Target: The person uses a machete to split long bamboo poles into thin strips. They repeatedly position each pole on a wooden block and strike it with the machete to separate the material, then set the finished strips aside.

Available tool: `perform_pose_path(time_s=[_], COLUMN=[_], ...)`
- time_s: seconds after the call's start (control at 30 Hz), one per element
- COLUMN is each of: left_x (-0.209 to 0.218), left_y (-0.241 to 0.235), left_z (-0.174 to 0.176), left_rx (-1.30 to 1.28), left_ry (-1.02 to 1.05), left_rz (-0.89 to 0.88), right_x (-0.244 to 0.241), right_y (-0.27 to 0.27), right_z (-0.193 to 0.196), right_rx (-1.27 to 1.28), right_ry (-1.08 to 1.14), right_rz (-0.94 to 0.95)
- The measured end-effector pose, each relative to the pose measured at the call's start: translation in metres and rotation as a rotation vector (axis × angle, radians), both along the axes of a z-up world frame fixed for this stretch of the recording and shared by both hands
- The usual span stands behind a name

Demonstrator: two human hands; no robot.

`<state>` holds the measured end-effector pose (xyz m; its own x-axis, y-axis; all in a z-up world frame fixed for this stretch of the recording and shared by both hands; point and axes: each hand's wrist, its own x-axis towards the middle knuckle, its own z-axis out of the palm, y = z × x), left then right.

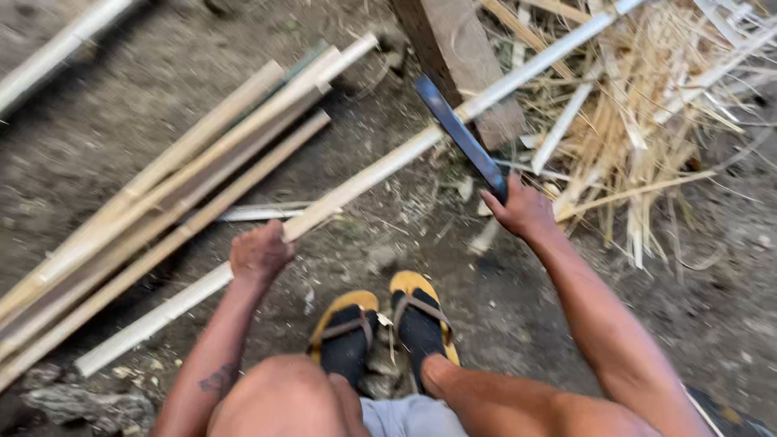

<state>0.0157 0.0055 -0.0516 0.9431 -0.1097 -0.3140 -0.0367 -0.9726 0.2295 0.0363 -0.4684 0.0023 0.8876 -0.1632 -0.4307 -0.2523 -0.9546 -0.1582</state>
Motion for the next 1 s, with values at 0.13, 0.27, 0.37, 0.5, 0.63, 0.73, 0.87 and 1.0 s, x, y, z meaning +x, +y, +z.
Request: perform_pose_path(time_s=[0.13, 0.27, 0.37, 0.5, 0.63, 0.73, 0.87, 1.0], left_x=[0.011, 0.028, 0.015, 0.011, 0.017, 0.020, -0.008, -0.014], left_y=[-0.016, -0.028, 0.008, 0.035, -0.010, -0.010, 0.051, 0.059], left_z=[-0.003, 0.011, 0.027, 0.025, 0.010, 0.015, 0.027, 0.012], left_rx=[0.021, 0.010, 0.004, 0.067, 0.032, -0.059, 0.045, 0.050], left_ry=[0.060, 0.049, 0.049, 0.012, 0.095, -0.087, -0.021, -0.114], left_rz=[0.034, -0.002, -0.061, -0.011, 0.029, -0.052, -0.015, 0.080], right_x=[-0.018, -0.030, -0.018, 0.013, -0.026, -0.039, -0.017, 0.001], right_y=[0.040, 0.097, 0.074, 0.038, 0.082, 0.095, 0.023, 0.008], right_z=[-0.003, 0.002, 0.016, 0.024, 0.002, -0.012, -0.008, -0.014], right_rx=[0.237, 0.207, 0.240, -0.046, 0.208, 0.209, -0.055, -0.038], right_ry=[0.031, 0.347, 0.207, 0.021, 0.245, 0.304, 0.026, 0.014], right_rz=[-0.109, 0.329, 0.066, 0.008, -0.016, 0.340, 0.134, -0.073])
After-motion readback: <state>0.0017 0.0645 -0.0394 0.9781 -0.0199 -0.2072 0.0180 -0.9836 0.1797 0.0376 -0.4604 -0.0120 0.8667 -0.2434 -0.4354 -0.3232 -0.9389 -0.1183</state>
